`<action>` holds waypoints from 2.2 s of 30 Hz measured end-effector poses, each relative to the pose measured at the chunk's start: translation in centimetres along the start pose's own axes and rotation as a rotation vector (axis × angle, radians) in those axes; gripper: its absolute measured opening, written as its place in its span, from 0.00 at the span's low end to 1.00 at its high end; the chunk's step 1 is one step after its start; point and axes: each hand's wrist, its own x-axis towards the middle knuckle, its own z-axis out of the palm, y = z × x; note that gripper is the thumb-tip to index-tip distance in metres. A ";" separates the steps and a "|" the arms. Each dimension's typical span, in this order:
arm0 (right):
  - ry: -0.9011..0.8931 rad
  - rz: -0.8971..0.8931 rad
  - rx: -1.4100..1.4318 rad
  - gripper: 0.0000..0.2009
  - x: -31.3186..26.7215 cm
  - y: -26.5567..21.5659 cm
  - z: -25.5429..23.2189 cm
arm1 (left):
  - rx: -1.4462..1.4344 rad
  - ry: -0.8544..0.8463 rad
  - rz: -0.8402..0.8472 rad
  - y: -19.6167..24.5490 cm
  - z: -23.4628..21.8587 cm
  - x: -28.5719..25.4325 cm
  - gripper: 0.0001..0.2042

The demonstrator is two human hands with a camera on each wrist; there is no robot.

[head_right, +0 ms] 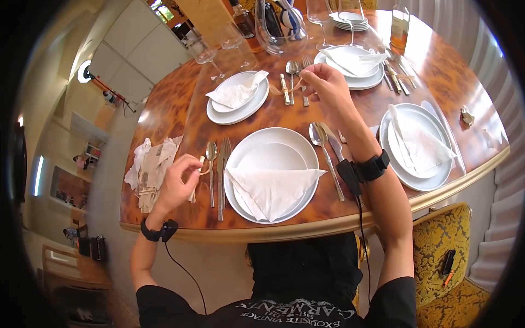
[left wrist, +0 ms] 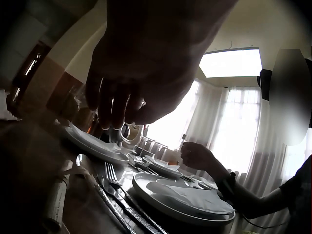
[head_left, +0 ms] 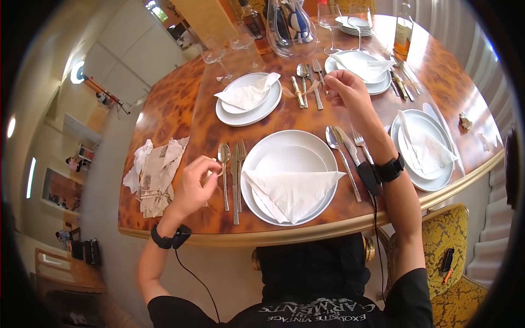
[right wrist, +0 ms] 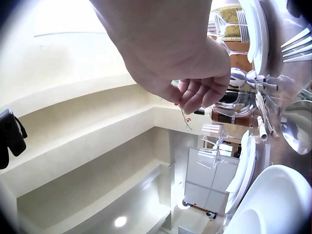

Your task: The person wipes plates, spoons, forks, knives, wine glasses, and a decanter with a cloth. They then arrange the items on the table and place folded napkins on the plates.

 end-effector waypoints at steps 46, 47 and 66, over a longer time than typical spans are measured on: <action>-0.417 -0.138 -0.908 0.15 -2.1 -3.5 0.9 | -0.073 0.304 0.164 -1.3 0.5 -1.9 0.04; -0.427 -0.125 -0.845 0.15 -2.2 -3.6 0.7 | -0.072 0.302 0.152 -1.4 0.5 -1.8 0.04; -0.386 0.029 -0.561 0.14 -10.3 -5.2 -1.7 | 0.053 -0.276 0.298 2.6 7.5 5.9 0.18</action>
